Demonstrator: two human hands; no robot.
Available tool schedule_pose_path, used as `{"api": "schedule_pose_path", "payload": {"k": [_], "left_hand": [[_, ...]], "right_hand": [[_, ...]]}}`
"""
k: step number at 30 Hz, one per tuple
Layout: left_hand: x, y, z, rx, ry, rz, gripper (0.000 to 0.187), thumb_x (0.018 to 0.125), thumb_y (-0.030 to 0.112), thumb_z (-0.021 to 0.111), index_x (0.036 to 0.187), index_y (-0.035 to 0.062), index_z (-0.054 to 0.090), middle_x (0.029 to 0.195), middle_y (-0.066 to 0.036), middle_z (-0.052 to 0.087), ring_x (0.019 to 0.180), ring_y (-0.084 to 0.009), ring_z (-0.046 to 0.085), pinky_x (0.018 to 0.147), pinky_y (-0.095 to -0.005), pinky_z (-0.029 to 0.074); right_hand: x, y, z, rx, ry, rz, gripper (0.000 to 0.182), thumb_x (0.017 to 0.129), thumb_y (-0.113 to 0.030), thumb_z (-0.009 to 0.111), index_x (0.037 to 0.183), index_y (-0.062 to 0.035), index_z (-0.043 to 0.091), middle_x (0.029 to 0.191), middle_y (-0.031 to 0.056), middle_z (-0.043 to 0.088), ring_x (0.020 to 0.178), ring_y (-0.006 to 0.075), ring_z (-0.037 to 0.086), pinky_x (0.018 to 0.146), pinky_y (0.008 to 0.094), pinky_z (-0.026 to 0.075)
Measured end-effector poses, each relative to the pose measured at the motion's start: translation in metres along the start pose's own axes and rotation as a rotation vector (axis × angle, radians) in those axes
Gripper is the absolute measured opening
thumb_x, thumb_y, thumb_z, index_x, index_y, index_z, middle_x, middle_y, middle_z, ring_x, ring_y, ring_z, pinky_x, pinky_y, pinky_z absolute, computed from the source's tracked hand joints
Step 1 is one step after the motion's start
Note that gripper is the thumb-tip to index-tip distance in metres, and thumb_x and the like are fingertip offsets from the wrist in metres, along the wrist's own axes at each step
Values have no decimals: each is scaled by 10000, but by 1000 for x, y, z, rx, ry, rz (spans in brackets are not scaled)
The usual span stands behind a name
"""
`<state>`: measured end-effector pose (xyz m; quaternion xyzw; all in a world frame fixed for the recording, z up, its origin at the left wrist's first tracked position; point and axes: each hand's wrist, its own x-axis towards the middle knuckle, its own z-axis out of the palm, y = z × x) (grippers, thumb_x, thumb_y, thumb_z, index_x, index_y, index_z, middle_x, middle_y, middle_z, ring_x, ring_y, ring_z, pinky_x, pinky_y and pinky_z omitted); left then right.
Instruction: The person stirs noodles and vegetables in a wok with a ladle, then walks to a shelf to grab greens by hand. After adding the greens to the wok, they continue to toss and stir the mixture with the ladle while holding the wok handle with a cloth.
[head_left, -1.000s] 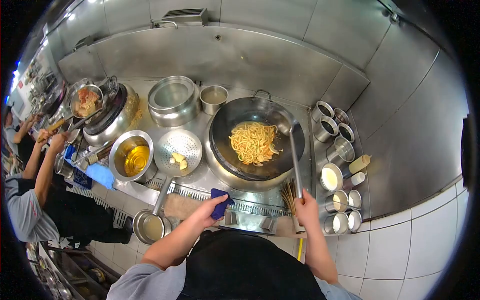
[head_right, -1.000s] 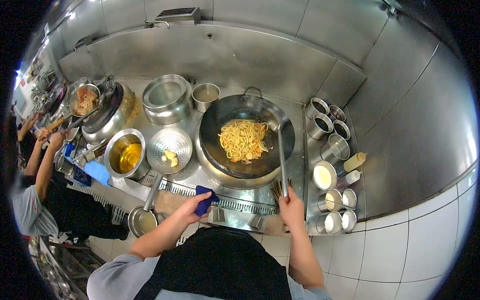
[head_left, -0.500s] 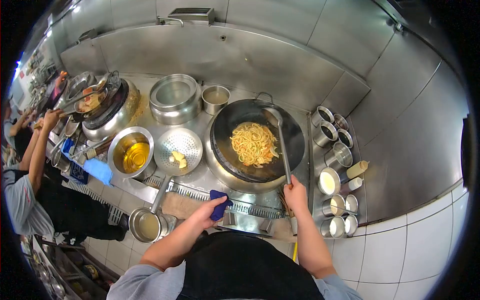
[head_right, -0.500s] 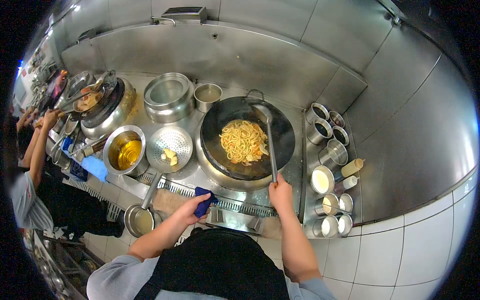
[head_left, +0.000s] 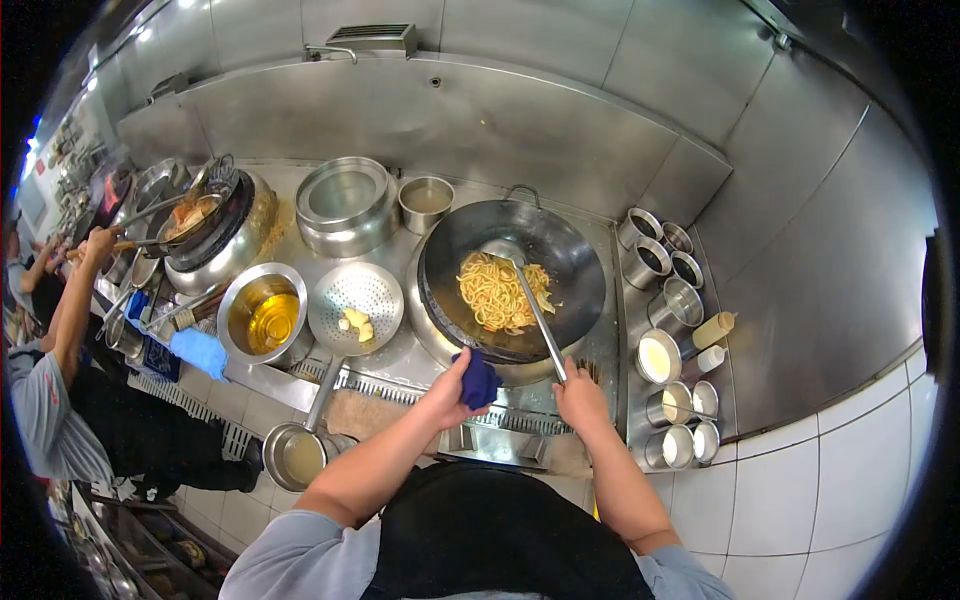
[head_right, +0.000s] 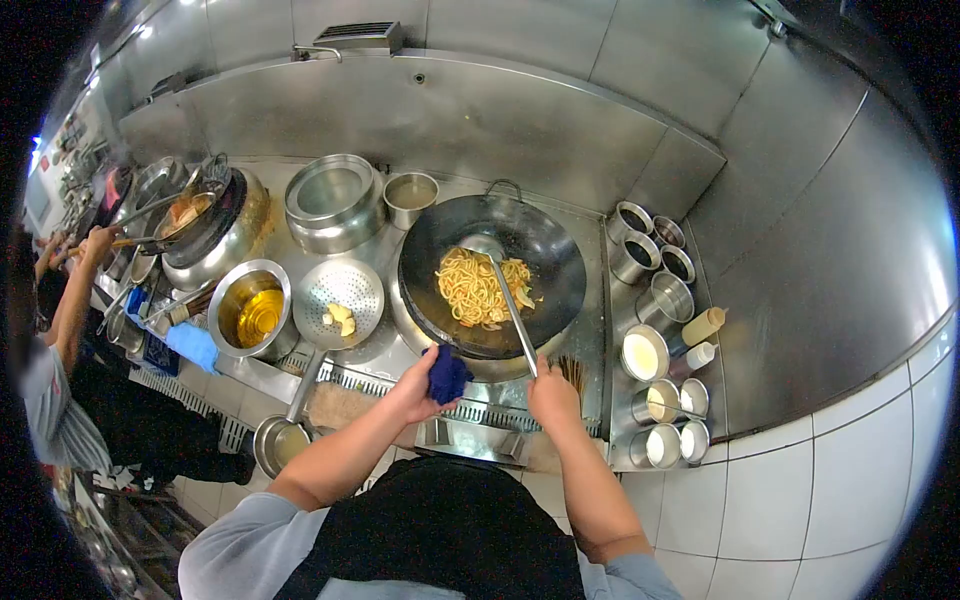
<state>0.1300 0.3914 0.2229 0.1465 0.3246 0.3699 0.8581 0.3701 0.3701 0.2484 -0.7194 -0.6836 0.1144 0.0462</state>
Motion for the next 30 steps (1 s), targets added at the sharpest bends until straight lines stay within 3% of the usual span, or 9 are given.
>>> {"api": "schedule_pose_path", "payload": {"k": [5, 10, 17, 19, 21, 23, 25, 29, 30], "left_hand": [[49, 2, 23, 42, 144, -30, 431, 894, 546, 475, 1010, 131, 499, 827, -53, 589, 656, -192, 578, 516, -321, 476], [80, -8, 19, 8, 286, 24, 228, 810, 281, 604, 922, 122, 484, 743, -53, 544, 614, -210, 550, 475, -336, 449], [66, -10, 39, -29, 480, 133, 161, 776, 192, 574, 862, 109, 466, 688, -56, 510, 546, -196, 508, 385, -316, 361], [69, -11, 31, -52, 429, 136, 160, 787, 216, 578, 831, 112, 464, 660, -57, 503, 509, -192, 487, 378, -303, 343], [70, -11, 23, -77, 393, 137, 208, 806, 276, 599, 805, 117, 465, 633, -59, 498, 472, -186, 467, 371, -288, 325], [57, -5, 19, -93, 250, 37, 346, 808, 443, 600, 831, 120, 478, 662, -72, 521, 470, -175, 466, 374, -265, 318], [40, 1, 15, -100, 135, -38, 481, 811, 590, 574, 874, 120, 495, 701, -86, 546, 475, -164, 468, 378, -246, 315], [4, -14, -2, -100, -21, 1, 460, 845, 561, 546, 956, 115, 524, 737, -63, 571, 506, -143, 501, 384, -237, 345], [-6, -19, -7, -66, 59, -16, 434, 866, 518, 538, 988, 102, 510, 742, -70, 573, 516, -151, 509, 388, -240, 353]], "right_hand": [[-25, -4, -22, 96, 195, -64, 601, 824, -218, 612, 1337, -4, 383, 1138, 235, 506, 973, 389, 557, 829, 432, 470], [-72, 14, -30, 312, 531, -244, 498, 806, -150, 630, 1245, 24, 473, 1136, 232, 499, 1020, 384, 516, 882, 419, 428], [-144, 69, -4, 360, 600, -89, 332, 834, -125, 600, 1127, 25, 558, 1068, 201, 542, 947, 361, 544, 811, 393, 451], [-162, 88, 10, 441, 525, 22, 186, 855, -142, 587, 956, 11, 615, 852, 188, 591, 769, 341, 574, 697, 383, 468], [-186, 110, 30, 431, 261, 166, 220, 872, -194, 577, 781, 3, 617, 651, 185, 555, 608, 346, 547, 599, 375, 459], [-208, 123, 57, 392, 11, 320, 309, 894, -239, 540, 723, 7, 615, 643, 209, 558, 592, 377, 540, 577, 379, 457], [-234, 140, 99, 346, -136, 378, 346, 910, -263, 499, 723, -6, 635, 755, 221, 618, 703, 390, 595, 628, 395, 478], [-273, 203, 200, 329, -347, 439, 328, 905, -270, 490, 784, -1, 632, 793, 228, 625, 763, 394, 599, 671, 411, 481], [-285, 221, 226, 328, -391, 462, 326, 903, -272, 487, 799, 1, 631, 803, 230, 627, 777, 395, 601, 682, 415, 482]]}}
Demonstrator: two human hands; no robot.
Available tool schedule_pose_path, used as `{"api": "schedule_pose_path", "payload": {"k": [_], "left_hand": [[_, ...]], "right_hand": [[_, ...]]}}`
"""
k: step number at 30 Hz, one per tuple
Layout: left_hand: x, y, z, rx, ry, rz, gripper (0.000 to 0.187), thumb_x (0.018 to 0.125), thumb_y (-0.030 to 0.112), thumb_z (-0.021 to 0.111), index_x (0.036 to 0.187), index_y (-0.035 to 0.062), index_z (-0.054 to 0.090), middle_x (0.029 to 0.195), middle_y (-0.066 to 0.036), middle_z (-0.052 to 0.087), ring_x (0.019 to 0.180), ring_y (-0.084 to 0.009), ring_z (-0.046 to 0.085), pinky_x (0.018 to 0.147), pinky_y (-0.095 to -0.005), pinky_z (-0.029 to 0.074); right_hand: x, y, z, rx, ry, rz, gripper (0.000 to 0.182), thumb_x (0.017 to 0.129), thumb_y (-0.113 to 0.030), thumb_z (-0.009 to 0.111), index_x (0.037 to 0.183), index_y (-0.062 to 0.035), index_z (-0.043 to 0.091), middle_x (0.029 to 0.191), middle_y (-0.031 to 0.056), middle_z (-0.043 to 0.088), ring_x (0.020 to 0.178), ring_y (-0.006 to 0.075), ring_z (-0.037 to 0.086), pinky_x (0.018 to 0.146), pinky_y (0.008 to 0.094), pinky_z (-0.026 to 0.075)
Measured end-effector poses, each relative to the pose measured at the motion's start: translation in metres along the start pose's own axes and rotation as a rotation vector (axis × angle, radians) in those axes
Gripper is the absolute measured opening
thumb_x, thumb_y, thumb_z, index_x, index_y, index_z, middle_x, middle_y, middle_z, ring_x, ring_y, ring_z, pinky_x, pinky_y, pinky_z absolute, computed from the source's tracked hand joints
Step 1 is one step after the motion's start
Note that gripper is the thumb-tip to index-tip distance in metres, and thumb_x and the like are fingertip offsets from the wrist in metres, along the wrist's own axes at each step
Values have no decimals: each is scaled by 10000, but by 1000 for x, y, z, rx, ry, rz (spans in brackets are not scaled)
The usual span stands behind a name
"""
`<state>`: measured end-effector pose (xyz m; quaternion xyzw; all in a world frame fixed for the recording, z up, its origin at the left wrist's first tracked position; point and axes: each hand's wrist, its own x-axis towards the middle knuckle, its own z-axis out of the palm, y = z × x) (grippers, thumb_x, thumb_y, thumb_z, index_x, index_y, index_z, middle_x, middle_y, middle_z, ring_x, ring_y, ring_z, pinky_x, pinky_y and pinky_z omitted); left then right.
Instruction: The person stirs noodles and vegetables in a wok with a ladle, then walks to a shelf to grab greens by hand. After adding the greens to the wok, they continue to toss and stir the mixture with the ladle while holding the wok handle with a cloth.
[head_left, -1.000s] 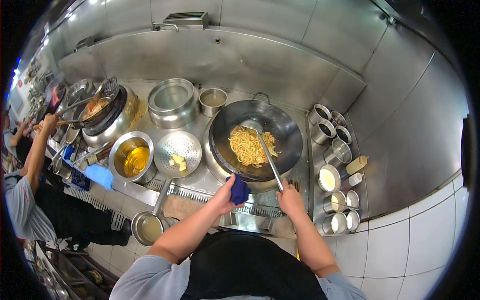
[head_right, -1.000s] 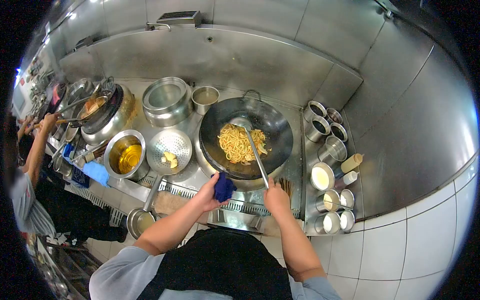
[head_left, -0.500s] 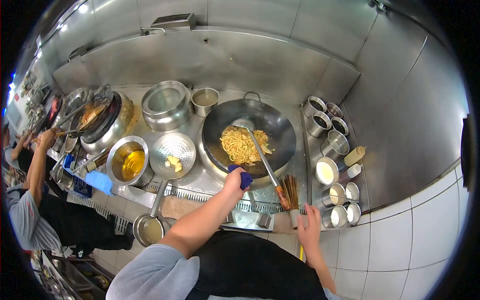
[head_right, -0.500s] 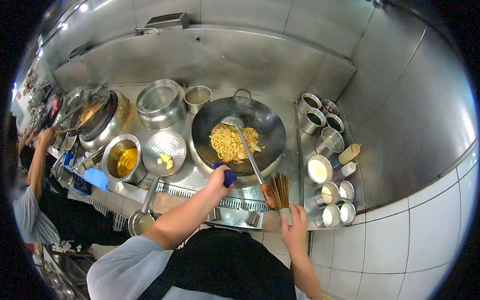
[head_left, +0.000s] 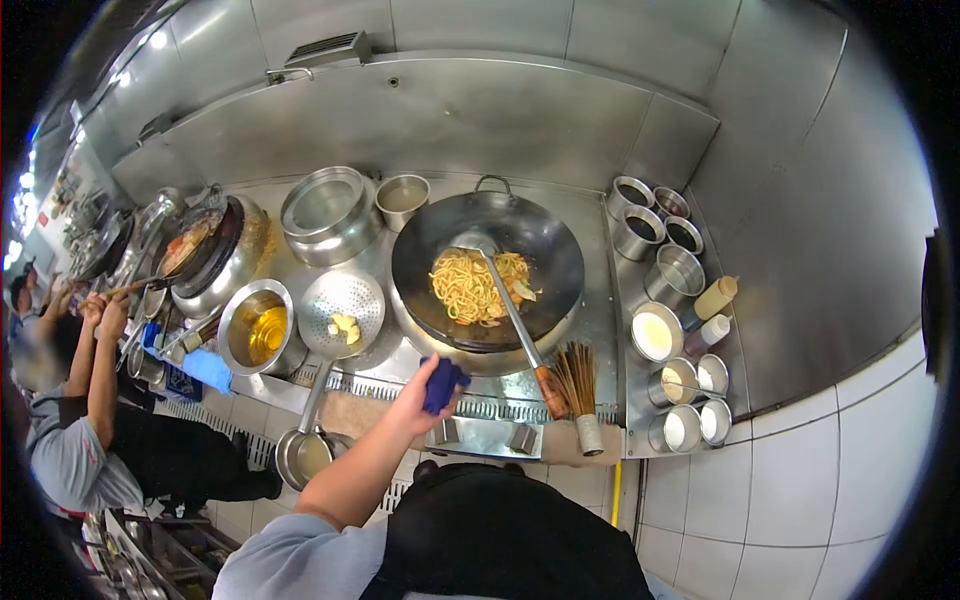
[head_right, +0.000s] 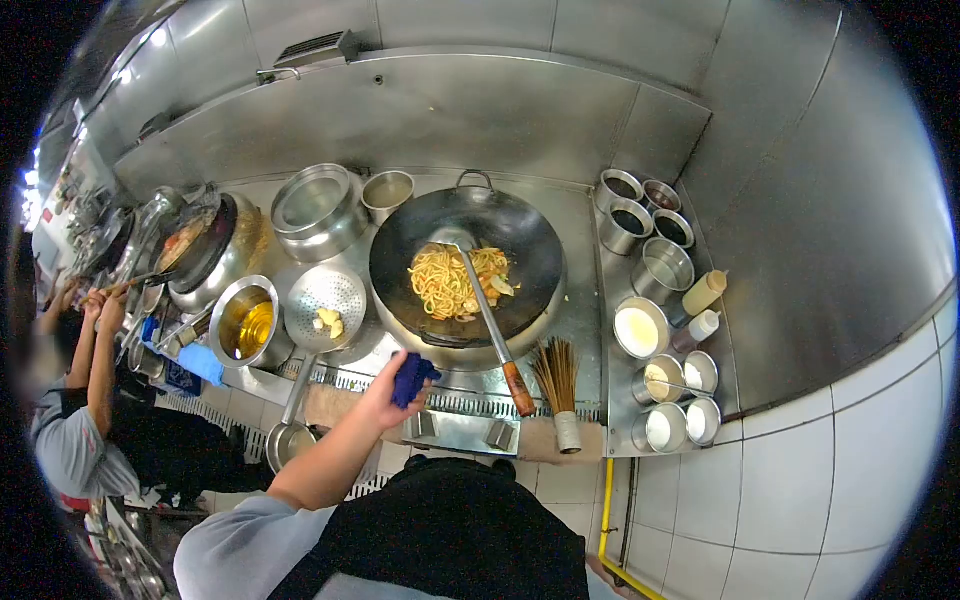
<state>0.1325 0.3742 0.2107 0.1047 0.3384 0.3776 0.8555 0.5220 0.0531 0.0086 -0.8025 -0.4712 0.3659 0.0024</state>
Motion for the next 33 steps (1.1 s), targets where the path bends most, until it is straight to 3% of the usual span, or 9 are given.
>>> {"api": "schedule_pose_path", "payload": {"k": [6, 10, 12, 14, 16, 23, 26, 30, 33], "left_hand": [[-46, -33, -36, 74, 180, -74, 316, 871, 337, 601, 1003, 60, 526, 790, -70, 599, 631, -176, 577, 523, -299, 467], [-68, -54, -47, 114, 205, -58, 381, 886, 300, 579, 1118, 8, 502, 966, -122, 611, 828, -236, 620, 709, -341, 513], [-81, -61, -57, 117, 169, -69, 433, 887, 277, 577, 1193, -12, 472, 1095, -156, 591, 922, -258, 624, 770, -351, 522], [-97, -69, -59, 165, 199, -59, 461, 892, 257, 566, 1238, -23, 447, 1177, -175, 571, 941, -257, 627, 769, -340, 528], [-109, -82, -76, 172, 258, -46, 442, 887, 234, 574, 1228, -17, 448, 1164, -170, 581, 885, -232, 627, 713, -310, 529], [-153, -139, -165, 571, 601, -324, 343, 771, 283, 717, 976, 28, 614, 906, -87, 654, 763, -160, 620, 647, -292, 502], [-174, -179, -236, 1142, 678, -663, 416, 722, 360, 733, 946, 21, 643, 906, -102, 659, 790, -179, 631, 671, -312, 500], [-202, -213, -281, 1471, 610, -914, 509, 670, 424, 739, 954, 11, 655, 923, -136, 663, 815, -213, 640, 708, -333, 502], [-195, -202, -294, 1564, 535, -911, 580, 631, 473, 743, 961, 3, 665, 936, -162, 666, 833, -239, 647, 736, -348, 503]], "right_hand": [[37, 135, 77, -16, -151, 131, 330, 895, -283, 474, 891, 9, 627, 861, 241, 637, 867, 401, 607, 747, 439, 487], [103, 212, 136, -95, -26, -211, 350, 889, -290, 464, 953, 15, 624, 899, 248, 644, 927, 405, 612, 790, 454, 490], [70, 50, -10, 10, 0, -170, 347, 881, -297, 473, 985, 14, 588, 862, 235, 651, 820, 382, 645, 720, 440, 513], [106, 38, -16, 241, -78, -303, 250, 864, -220, 484, 933, 3, 574, 783, 180, 622, 657, 301, 633, 588, 390, 511], [93, -32, -66, 551, -143, -20, 117, 824, -87, 492, 875, -11, 564, 709, 81, 557, 577, 216, 578, 477, 331, 496], [116, 43, -44, 464, -164, -61, 174, 837, -178, 550, 922, -30, 581, 677, 142, 608, 486, 233, 609, 469, 318, 484], [112, 124, -14, -649, -90, -1061, 156, 824, -183, 588, 882, -43, 627, 674, 144, 622, 458, 234, 600, 444, 304, 478], [58, 162, 24, 272, -269, 625, 204, 719, -280, 677, 810, -97, 686, 741, 112, 663, 704, 252, 652, 622, 366, 530], [68, 194, 60, -160, -191, 144, 207, 730, -279, 668, 803, -86, 682, 736, 113, 666, 685, 251, 656, 618, 378, 529]]}}
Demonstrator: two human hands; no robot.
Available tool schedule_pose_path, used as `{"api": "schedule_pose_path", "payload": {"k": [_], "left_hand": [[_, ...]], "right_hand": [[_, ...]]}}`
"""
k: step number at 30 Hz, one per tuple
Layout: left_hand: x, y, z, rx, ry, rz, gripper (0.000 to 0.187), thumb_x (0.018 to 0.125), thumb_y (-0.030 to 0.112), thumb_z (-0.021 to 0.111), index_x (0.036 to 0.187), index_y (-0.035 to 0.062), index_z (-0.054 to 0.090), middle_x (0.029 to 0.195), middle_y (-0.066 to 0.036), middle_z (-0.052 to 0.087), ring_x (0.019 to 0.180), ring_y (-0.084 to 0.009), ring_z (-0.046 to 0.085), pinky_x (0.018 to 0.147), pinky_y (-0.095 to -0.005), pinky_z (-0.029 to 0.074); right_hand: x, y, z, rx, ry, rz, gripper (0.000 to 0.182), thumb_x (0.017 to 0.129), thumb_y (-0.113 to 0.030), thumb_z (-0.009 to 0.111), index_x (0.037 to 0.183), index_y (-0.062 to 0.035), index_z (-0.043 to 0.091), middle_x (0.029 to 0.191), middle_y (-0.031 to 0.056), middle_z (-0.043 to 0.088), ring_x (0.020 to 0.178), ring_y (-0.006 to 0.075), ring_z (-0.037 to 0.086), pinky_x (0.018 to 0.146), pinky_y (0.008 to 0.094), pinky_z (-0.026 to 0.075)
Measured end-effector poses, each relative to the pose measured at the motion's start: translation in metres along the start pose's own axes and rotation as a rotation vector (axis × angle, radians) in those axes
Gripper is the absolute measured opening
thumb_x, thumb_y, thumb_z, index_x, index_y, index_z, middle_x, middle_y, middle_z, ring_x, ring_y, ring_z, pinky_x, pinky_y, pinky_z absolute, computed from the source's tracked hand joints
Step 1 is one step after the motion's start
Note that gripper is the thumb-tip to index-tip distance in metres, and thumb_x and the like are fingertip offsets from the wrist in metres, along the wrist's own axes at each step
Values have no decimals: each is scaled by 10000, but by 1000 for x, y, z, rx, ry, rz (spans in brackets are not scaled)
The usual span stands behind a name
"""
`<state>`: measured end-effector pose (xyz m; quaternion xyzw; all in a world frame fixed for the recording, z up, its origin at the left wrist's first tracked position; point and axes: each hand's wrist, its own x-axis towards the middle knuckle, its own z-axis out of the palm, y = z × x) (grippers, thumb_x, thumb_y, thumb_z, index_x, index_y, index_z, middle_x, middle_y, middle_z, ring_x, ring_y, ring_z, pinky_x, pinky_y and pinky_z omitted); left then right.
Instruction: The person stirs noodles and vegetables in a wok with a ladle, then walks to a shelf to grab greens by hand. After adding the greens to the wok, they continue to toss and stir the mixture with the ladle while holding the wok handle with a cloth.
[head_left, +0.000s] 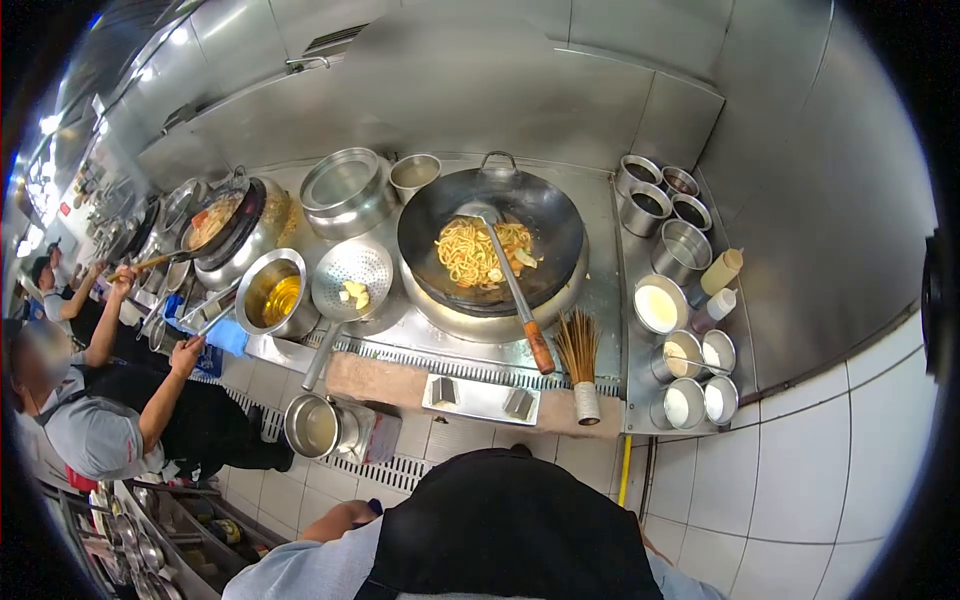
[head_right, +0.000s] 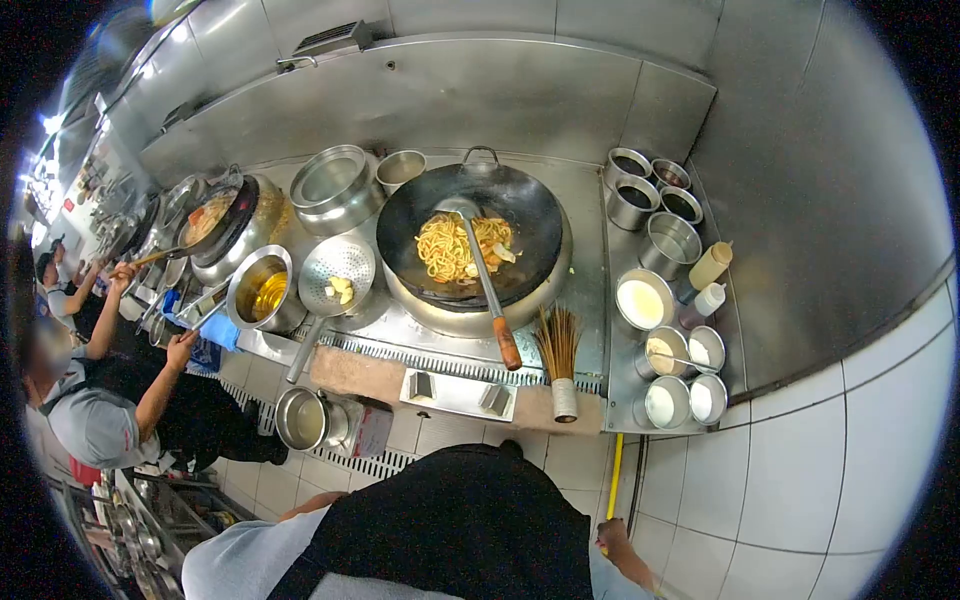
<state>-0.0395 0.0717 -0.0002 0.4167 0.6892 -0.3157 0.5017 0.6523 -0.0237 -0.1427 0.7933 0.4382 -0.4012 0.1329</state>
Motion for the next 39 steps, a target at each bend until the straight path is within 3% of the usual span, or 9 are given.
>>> {"api": "schedule_pose_path", "payload": {"k": [3, 5, 7, 10, 18, 24, 29, 32, 39], "left_hand": [[19, 7, -31, 96, 71, 131, 651, 592, 522, 747, 967, -5, 674, 949, -187, 669, 852, -265, 654, 763, -364, 504], [20, 20, -57, 51, 162, 215, 673, 583, 521, 753, 989, -8, 664, 961, -195, 667, 868, -275, 653, 781, -368, 502], [-17, 43, -85, -133, 271, 286, 674, 591, 488, 763, 1030, -8, 637, 977, -194, 662, 889, -278, 648, 796, -364, 498], [-41, 51, -104, -254, 359, 354, 685, 604, 438, 777, 1092, -8, 597, 1000, -193, 654, 921, -282, 640, 820, -359, 491], [17, -74, -15, -151, 161, 341, 618, 608, 396, 781, 1023, -41, 644, 956, -183, 668, 864, -275, 652, 775, -369, 506], [26, -140, 49, 37, -44, 139, 640, 604, 407, 774, 1029, -51, 636, 975, -196, 661, 892, -278, 648, 780, -369, 504], [20, -139, 53, 75, -67, 112, 658, 601, 416, 768, 1034, -60, 630, 991, -207, 655, 916, -281, 644, 783, -369, 503], [-4, -106, 28, -20, 31, 153, 669, 599, 422, 764, 1037, -65, 626, 1000, -213, 652, 930, -283, 642, 785, -369, 502], [-23, -58, 19, -381, 218, 356, 600, 635, 319, 790, 1055, -63, 595, 963, -171, 658, 831, -257, 649, 746, -373, 517]], "right_hand": [[-6, -11, 11, -710, 201, -650, 214, 747, -277, 653, 793, -70, 675, 729, 115, 669, 656, 249, 662, 613, 398, 527], [-91, -117, -83, -514, 253, -598, 229, 786, -255, 617, 753, -32, 656, 678, 131, 653, 622, 254, 651, 596, 393, 514], [-140, -211, -129, 577, 33, -163, 283, 826, -247, 572, 681, -7, 612, 595, 120, 586, 624, 204, 610, 592, 340, 472], [-197, -314, -182, 913, -111, -616, 196, 880, -203, 551, 735, -83, 499, 631, 9, 488, 596, 135, 491, 596, 284, 424], [-473, -468, -273, 1406, -929, -1637, 458, 909, -489, 487, 840, -44, 568, 957, 262, 601, 702, 278, 577, 671, 397, 443], [-499, -513, -221, 1624, -1015, -2296, 491, 855, -431, 606, 948, 39, 498, 979, 470, 496, 311, 66, 357, 333, 228, 407], [-516, -467, -248, 1299, -1083, -1986, 467, 918, -455, 483, 784, -13, 554, 828, 200, 610, 705, 309, 575, 620, 431, 432], [-474, -452, -232, 918, -344, -1588, 262, 859, -185, 600, 647, -44, 534, 618, 51, 528, 572, 153, 512, 579, 282, 411], [-286, -271, -59, -482, 113, -629, 257, 846, -274, 540, 938, -41, 597, 918, 185, 639, 871, 372, 611, 733, 446, 493]]}}
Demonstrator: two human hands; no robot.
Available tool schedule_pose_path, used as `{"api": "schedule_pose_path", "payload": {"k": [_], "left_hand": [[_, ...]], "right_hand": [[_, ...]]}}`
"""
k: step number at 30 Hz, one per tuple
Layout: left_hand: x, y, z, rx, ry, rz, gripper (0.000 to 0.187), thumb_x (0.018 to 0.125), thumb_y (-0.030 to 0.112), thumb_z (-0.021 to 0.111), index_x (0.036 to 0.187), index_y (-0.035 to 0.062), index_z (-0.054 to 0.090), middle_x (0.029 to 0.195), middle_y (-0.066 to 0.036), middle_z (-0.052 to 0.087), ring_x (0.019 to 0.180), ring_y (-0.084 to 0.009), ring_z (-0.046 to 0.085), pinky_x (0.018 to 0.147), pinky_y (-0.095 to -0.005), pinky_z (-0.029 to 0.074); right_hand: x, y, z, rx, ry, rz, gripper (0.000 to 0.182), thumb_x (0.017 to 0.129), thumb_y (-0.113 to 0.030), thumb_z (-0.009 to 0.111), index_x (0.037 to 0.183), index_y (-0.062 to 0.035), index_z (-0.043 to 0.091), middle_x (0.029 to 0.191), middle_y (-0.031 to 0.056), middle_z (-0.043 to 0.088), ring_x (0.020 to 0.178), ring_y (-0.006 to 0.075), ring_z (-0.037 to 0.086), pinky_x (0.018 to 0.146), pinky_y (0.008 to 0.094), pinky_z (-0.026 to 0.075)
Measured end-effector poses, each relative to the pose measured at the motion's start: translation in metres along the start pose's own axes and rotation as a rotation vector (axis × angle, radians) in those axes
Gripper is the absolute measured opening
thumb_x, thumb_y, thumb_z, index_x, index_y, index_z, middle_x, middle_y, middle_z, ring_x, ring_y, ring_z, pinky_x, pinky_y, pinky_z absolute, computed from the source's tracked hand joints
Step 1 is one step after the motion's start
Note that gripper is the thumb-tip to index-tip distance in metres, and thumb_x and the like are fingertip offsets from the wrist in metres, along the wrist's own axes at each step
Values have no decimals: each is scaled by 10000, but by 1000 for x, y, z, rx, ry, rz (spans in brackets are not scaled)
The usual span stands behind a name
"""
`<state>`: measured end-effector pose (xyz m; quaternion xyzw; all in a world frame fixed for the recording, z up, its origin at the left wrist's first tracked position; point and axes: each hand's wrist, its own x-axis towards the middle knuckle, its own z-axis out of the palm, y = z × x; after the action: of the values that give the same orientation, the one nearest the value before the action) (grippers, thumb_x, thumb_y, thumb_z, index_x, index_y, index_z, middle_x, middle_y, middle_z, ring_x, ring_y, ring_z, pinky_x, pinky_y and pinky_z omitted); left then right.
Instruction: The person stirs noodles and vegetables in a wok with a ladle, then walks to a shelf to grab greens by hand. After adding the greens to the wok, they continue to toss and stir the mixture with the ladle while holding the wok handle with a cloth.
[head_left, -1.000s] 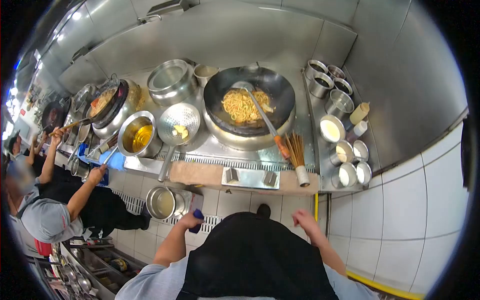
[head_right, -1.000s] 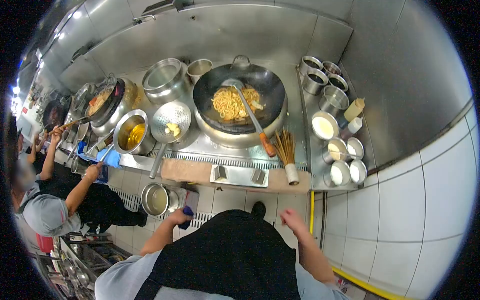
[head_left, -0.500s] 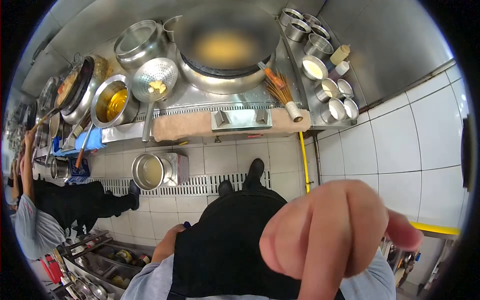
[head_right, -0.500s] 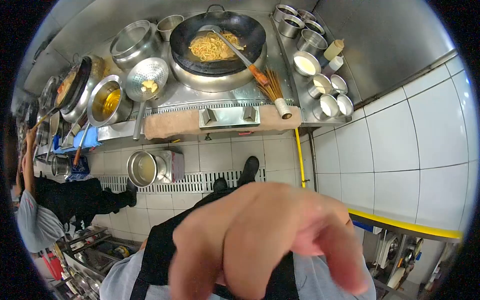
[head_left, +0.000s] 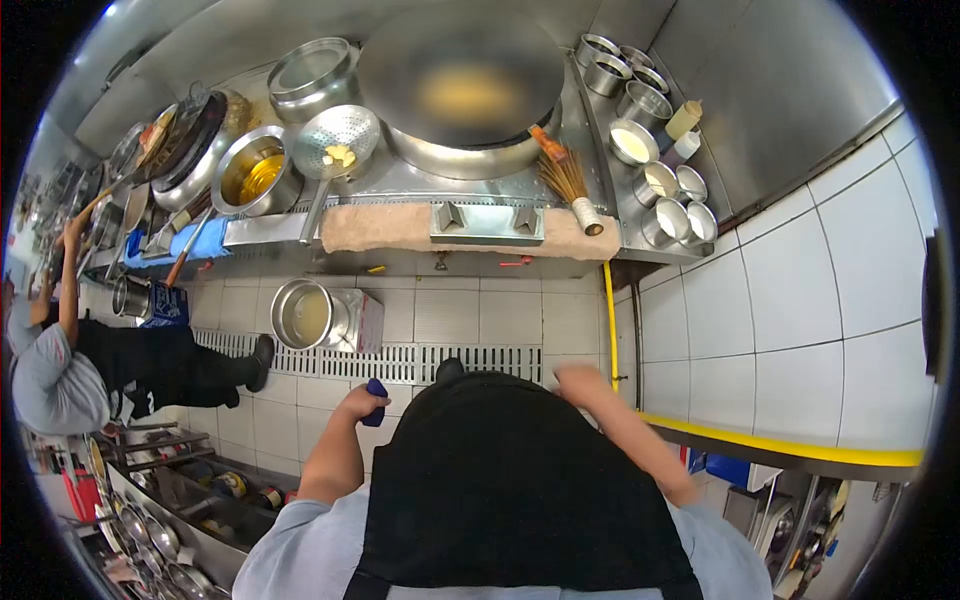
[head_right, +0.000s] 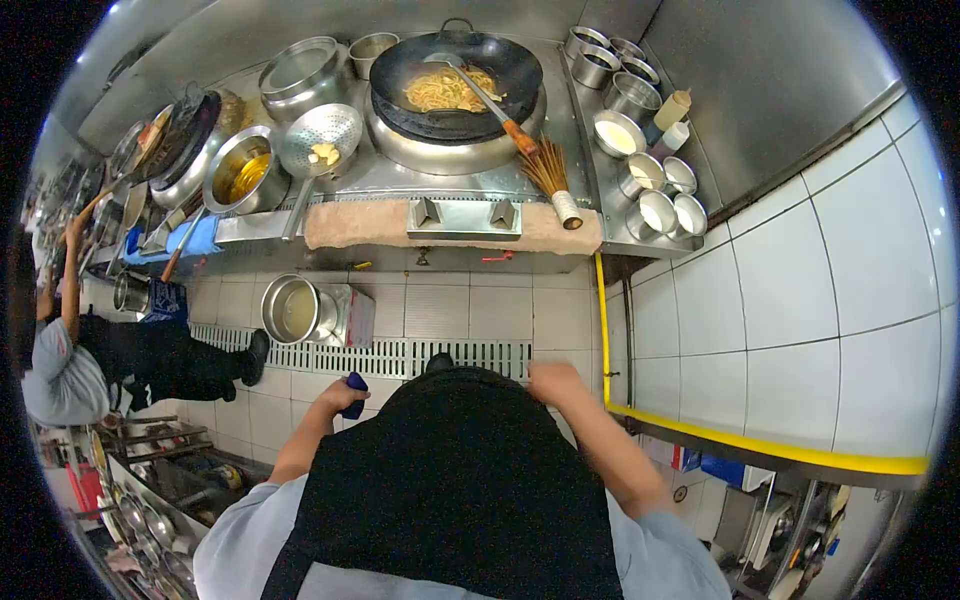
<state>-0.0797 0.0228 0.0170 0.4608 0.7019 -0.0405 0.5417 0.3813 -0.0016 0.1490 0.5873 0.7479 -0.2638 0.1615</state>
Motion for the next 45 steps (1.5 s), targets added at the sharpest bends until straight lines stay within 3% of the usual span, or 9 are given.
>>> {"api": "schedule_pose_path", "payload": {"k": [4, 8, 13, 20, 26, 29, 32, 36, 45], "left_hand": [[-16, -1, 39, 175, -82, -40, 590, 630, 351, 784, 1046, -35, 621, 975, -187, 655, 849, -271, 650, 756, -375, 517], [-56, 15, 76, 583, -156, -32, 609, 640, 405, 761, 1080, 4, 631, 1027, -205, 648, 910, -306, 647, 802, -380, 510], [-75, 22, 107, 555, -77, -36, 633, 672, 471, 718, 1073, -11, 624, 1034, -217, 640, 964, -312, 629, 842, -382, 492], [-87, 42, 133, 421, 67, 41, 670, 688, 497, 711, 1096, -21, 593, 1048, -223, 633, 973, -319, 622, 840, -387, 488], [-99, 47, 142, 583, -105, 12, 657, 670, 457, 737, 1106, -12, 592, 1077, -210, 627, 967, -320, 624, 841, -391, 494], [-99, 39, 133, 553, -77, -7, 659, 660, 448, 742, 1111, -8, 592, 1075, -209, 628, 955, -319, 630, 825, -391, 502], [-90, 19, 124, 476, -40, -27, 631, 648, 447, 749, 1063, -10, 619, 1041, -215, 640, 920, -320, 642, 785, -391, 513], [-89, 11, 120, 381, -8, -66, 577, 648, 442, 759, 984, -16, 657, 982, -210, 660, 877, -295, 656, 755, -395, 515], [-49, -16, 119, 447, -151, -103, 582, 638, 462, 753, 1009, 20, 673, 1026, -180, 658, 928, -282, 649, 792, -370, 508]], "right_hand": [[-113, 100, 156, 281, -194, 327, 401, 815, -382, 561, 890, 4, 638, 862, 215, 645, 874, 378, 615, 773, 467, 472], [-240, 219, 407, 592, -385, 794, 299, 783, -192, 613, 1046, -51, 629, 1086, 165, 615, 992, 317, 588, 820, 419, 481], [-251, 194, 379, 783, -266, 962, 266, 793, -183, 604, 1010, -32, 625, 1022, 167, 624, 923, 301, 600, 781, 409, 487], [-228, 177, 355, 925, -21, 790, 227, 808, -170, 591, 960, -4, 619, 932, 170, 636, 827, 279, 618, 726, 396, 496], [-208, 196, 374, 983, 206, 667, 206, 820, -159, 580, 918, 19, 615, 855, 172, 647, 745, 260, 632, 678, 385, 503], [-226, 142, 218, 1225, 287, 895, 195, 825, -147, 564, 865, 42, 593, 799, 168, 637, 686, 268, 616, 622, 381, 491], [-228, 161, 232, 1119, 200, 800, 249, 832, -195, 574, 890, 45, 604, 817, 154, 653, 727, 285, 624, 656, 387, 492], [-205, 221, 371, 661, 135, 709, 318, 833, -262, 583, 937, 35, 626, 858, 157, 670, 815, 310, 637, 721, 389, 492], [-164, 182, 289, 809, -51, 765, 349, 834, -294, 579, 955, 29, 635, 899, 166, 672, 875, 315, 637, 767, 388, 489]]}}
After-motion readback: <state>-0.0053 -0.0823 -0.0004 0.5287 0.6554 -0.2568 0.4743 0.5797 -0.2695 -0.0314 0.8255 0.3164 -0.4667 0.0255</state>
